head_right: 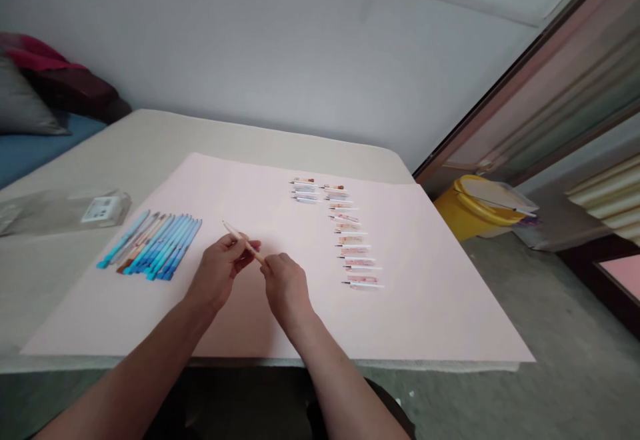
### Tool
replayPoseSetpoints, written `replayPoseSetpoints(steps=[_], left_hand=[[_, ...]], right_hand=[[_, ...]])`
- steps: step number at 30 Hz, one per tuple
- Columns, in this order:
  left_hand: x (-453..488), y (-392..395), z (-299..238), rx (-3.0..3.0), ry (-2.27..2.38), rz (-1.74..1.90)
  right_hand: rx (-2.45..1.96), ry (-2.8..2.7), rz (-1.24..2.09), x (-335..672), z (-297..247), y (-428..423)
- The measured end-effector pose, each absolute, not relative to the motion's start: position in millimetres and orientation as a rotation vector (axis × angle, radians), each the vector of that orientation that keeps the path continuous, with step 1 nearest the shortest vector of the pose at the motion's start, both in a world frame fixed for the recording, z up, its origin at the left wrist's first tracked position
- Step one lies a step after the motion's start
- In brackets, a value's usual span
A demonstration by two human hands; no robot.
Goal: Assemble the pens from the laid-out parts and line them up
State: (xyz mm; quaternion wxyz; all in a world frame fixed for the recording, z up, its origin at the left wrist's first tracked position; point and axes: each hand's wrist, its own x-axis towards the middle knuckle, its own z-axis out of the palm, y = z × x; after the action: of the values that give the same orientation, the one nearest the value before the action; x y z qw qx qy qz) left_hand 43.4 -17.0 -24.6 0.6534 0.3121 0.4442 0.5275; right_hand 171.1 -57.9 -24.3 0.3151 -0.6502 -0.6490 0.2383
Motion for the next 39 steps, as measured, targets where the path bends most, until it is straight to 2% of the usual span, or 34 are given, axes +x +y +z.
replayPoseSetpoints(steps=[5, 8, 18, 39], left_hand=[[42.0, -15.6, -22.6, 0.661, 0.874, 1.131], [41.3, -14.4, -22.4, 0.588, 0.831, 1.085], [43.3, -16.5, -16.3, 0.531, 0.856, 1.123], [37.5, -12.0, -24.9, 0.508, 0.919, 1.175]], right_hand=[[-1.448, -1.072, 1.463, 172.6, -23.0, -55.6], [-1.307, -0.801, 1.688, 172.2, -22.4, -56.2], [-1.31, -0.915, 1.556, 169.1, -22.4, -55.8], [-1.334, -0.874, 1.613, 167.1, -23.4, -58.3]])
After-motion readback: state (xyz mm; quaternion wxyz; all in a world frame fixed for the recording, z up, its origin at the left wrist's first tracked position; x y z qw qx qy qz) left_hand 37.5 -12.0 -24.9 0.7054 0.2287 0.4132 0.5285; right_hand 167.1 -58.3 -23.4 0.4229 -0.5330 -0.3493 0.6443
